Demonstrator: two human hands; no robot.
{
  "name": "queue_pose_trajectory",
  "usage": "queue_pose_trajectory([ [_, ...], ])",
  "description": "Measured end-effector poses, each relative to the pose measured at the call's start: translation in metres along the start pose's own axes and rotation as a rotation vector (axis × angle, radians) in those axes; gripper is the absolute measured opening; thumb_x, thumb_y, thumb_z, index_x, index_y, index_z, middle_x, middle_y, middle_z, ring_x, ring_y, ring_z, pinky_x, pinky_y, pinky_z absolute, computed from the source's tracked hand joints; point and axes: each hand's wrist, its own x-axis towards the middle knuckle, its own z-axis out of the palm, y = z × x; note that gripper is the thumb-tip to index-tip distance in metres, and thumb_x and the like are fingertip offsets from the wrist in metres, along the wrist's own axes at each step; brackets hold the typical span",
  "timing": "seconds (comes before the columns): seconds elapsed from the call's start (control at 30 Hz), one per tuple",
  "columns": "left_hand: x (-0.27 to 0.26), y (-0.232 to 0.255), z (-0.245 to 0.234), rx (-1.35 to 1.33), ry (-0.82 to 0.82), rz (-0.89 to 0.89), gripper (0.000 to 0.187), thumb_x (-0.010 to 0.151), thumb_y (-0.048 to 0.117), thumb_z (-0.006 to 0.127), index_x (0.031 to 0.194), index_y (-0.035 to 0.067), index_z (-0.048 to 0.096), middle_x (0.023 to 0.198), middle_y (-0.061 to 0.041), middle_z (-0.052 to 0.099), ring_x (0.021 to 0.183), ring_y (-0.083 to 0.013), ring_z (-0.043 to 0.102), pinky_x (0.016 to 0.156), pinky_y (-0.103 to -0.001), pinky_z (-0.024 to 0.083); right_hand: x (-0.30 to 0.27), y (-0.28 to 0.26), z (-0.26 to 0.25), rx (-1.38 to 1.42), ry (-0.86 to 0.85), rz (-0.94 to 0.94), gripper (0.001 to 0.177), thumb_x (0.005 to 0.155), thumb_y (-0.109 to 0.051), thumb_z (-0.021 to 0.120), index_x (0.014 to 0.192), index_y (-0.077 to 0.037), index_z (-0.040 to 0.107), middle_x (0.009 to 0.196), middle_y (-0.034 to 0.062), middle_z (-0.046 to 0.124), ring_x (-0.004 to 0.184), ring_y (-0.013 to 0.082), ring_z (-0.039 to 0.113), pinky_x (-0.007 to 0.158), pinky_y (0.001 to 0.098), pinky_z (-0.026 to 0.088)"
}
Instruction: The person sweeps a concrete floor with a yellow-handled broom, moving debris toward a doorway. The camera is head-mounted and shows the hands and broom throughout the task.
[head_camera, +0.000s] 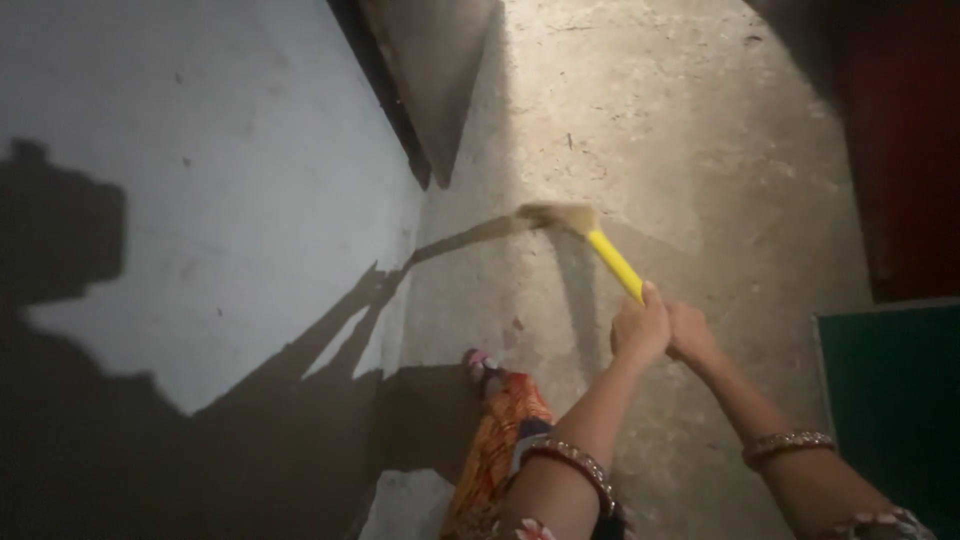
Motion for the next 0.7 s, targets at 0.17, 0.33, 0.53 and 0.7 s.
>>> queue_pose_trajectory([
  [0.17,0.010,0.016,-0.009,-0.012,-0.018,-0.050,0.077,0.103,0.060,0.029,0.126,-0.007,0.060,0.125,-0.034,0.063,0.122,-0.0489,0.059,0.106,-0.055,0.044,-0.025,-0.028,0.008,0.583,0.150,0.018,0.043,0.090,-0.035,0.063,0.124,-0.010,0.064,0.092,0.0154,0.077,0.072,0.0253,0.073,0.063,0.0454,0.057],
  [0.33,0.016,0.030,-0.020,-0.030,-0.028,0.016,0.077,0.104,0.057,0.029,0.123,-0.010,0.062,0.125,-0.034,0.063,0.122,-0.0500,0.057,0.107,-0.055,0.042,-0.030,-0.038,0.021,0.548,0.211,-0.385,0.036,0.090,-0.029,0.067,0.112,-0.002,0.064,0.097,0.0203,0.073,0.084,0.0319,0.067,0.070,0.0449,0.056],
  [0.53,0.035,0.044,-0.065,-0.037,-0.047,-0.049,0.076,0.104,0.058,0.029,0.125,-0.009,0.059,0.125,-0.034,0.063,0.121,-0.0482,0.060,0.106,-0.054,0.044,0.003,-0.041,-0.013,0.112,0.095,0.027,0.038,0.087,-0.038,0.066,0.102,-0.004,0.074,0.093,0.0253,0.074,0.088,0.0427,0.072,0.078,0.0509,0.054],
  [0.7,0.053,0.048,-0.096,-0.054,-0.010,-0.004,0.076,0.105,0.057,0.027,0.123,-0.008,0.063,0.124,-0.033,0.064,0.120,-0.0484,0.060,0.105,-0.053,0.045,-0.008,-0.110,-0.063,0.217,0.200,0.188,0.034,0.086,-0.029,0.062,0.104,-0.002,0.071,0.085,0.0289,0.075,0.077,0.0432,0.075,0.073,0.0522,0.057],
])
